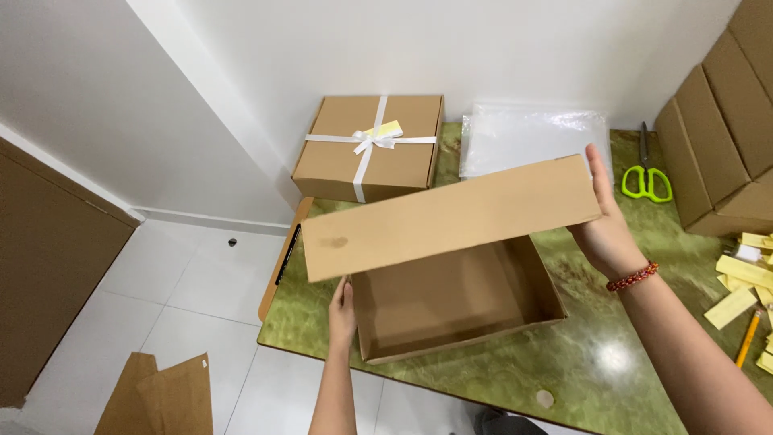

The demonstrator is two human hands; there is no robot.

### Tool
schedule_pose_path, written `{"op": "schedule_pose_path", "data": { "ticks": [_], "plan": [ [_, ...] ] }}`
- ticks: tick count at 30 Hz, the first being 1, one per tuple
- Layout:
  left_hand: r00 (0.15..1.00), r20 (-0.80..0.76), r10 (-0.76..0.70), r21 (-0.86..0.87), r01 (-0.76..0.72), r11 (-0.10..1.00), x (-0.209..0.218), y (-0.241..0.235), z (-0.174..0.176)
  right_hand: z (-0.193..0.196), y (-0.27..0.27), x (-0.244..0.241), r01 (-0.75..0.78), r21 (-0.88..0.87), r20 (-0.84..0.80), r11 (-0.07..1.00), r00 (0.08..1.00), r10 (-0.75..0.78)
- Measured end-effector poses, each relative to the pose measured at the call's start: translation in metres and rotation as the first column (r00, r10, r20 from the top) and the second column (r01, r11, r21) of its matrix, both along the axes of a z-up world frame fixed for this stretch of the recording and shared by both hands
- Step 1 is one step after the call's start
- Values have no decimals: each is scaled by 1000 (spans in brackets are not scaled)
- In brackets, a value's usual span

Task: The person unpacks a yellow shirt from a plastic bag inside a cardboard box, hangs it on a hanger, and then repacks the box with bubble wrap. They close the box, stack it with others, and tie a ribbon around a different box.

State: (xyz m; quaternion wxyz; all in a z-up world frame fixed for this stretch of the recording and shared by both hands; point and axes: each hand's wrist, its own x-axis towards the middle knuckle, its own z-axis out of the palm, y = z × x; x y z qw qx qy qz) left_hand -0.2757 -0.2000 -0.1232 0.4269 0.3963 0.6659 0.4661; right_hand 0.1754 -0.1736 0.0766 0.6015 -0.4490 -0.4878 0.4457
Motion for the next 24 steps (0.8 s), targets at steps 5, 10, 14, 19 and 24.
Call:
{"op": "schedule_pose_path", "data": {
  "ticks": [5, 10, 14, 19, 24],
  "plan": [
    [992, 110, 68, 12, -70, 997, -9, -21, -10, -2, -65, 6, -3, 128, 237, 992, 971, -28],
    [925, 379, 40, -161, 23, 987, 25, -86, 99, -39, -127, 12, 41, 79, 539, 996, 839, -77],
    [835, 550, 11, -248, 151, 957, 41, -114, 134, -103, -158, 26, 64, -7, 493, 998, 868, -52],
    [893, 440, -95, -255, 225, 940, 38, -133, 87, -161, -188, 26, 115, -186, 339, 976, 940, -46],
    [901, 428, -73, -184, 166, 969, 28, -133, 27, -183, -198, 16, 204, -377, 201, 904, 970, -135]
  ]
}}
